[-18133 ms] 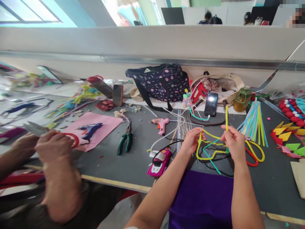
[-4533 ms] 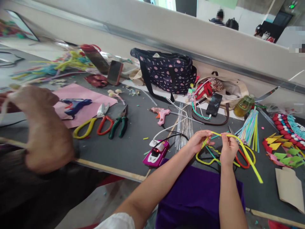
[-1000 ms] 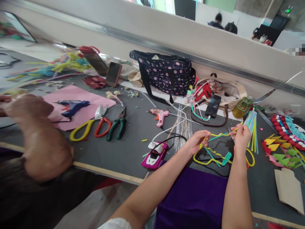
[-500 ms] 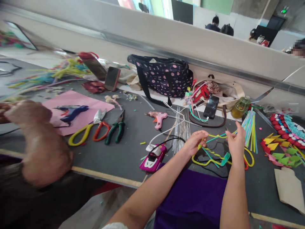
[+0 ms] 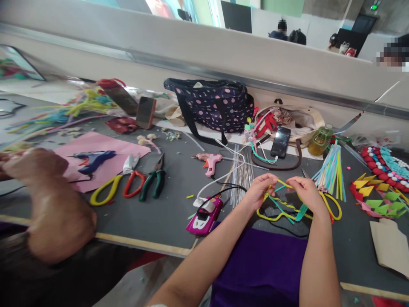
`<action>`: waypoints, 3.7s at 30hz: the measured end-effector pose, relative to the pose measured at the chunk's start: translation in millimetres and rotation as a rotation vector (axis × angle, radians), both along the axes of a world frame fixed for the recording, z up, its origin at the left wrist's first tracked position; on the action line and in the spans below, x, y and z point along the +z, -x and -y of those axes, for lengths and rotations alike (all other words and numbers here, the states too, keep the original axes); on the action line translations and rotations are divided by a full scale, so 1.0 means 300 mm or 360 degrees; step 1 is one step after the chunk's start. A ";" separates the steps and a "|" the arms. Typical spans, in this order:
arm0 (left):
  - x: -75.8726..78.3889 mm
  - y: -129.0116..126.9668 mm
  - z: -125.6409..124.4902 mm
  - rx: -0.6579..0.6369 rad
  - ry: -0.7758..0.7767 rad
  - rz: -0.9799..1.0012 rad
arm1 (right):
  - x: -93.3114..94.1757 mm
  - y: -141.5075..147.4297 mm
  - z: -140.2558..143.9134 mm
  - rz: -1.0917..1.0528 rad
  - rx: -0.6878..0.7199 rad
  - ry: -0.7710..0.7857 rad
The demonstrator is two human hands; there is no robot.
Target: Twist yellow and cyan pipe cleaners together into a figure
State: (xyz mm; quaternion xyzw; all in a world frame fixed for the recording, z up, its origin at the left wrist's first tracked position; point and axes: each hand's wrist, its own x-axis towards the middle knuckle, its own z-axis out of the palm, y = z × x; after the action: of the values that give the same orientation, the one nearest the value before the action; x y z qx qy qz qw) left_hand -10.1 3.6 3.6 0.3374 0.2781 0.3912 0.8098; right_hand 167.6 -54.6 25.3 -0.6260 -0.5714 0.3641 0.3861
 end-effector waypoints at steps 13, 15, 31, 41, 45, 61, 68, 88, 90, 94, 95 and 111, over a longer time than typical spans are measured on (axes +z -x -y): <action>-0.017 -0.005 0.004 0.0210 -0.0091 -0.0159 | -0.011 -0.006 -0.015 -0.0075 0.0002 -0.0044; -0.011 0.002 0.002 0.0157 -0.0105 -0.0129 | -0.013 -0.018 -0.015 -0.0056 -0.0039 -0.0046; -0.011 0.018 -0.004 0.0038 -0.0029 -0.0020 | -0.043 -0.067 -0.042 0.0329 -0.0060 -0.0335; -0.012 0.011 0.004 -0.0007 0.0025 0.0020 | -0.028 -0.031 -0.066 0.0666 -0.0190 -0.0498; -0.013 0.010 0.004 -0.0003 0.0004 0.0004 | -0.014 -0.010 -0.033 0.0189 -0.0219 -0.0159; 0.083 0.089 -0.004 -0.0072 -0.0112 0.0070 | 0.149 0.093 -0.007 -0.0545 0.0062 0.0046; 0.102 0.154 -0.053 0.0083 -0.0219 -0.0055 | 0.260 -0.032 0.095 -0.0260 0.0229 0.0178; 0.032 0.093 -0.063 0.0038 -0.0155 -0.0142 | 0.012 0.187 -0.081 -0.1224 -0.0167 -0.0055; 0.024 0.085 -0.061 0.0078 -0.0215 -0.0229 | -0.005 0.176 -0.089 -0.1308 -0.0210 -0.0005; 0.017 0.066 -0.053 0.0299 -0.0402 -0.0476 | -0.020 0.171 -0.099 -0.1330 -0.0137 0.0117; 0.016 0.062 -0.050 0.0349 -0.0416 -0.0512 | -0.021 0.172 -0.100 -0.1346 -0.0139 0.0117; 0.032 0.053 -0.016 0.0357 -0.0492 -0.0604 | -0.044 0.225 -0.085 -0.0720 -0.0361 -0.0250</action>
State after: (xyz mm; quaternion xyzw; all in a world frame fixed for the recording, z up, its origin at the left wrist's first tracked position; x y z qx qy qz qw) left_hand -26.1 8.3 13.3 0.4914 0.3976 0.4461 0.6336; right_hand 100.0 -29.0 12.0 -0.5567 -0.4232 0.4037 0.5899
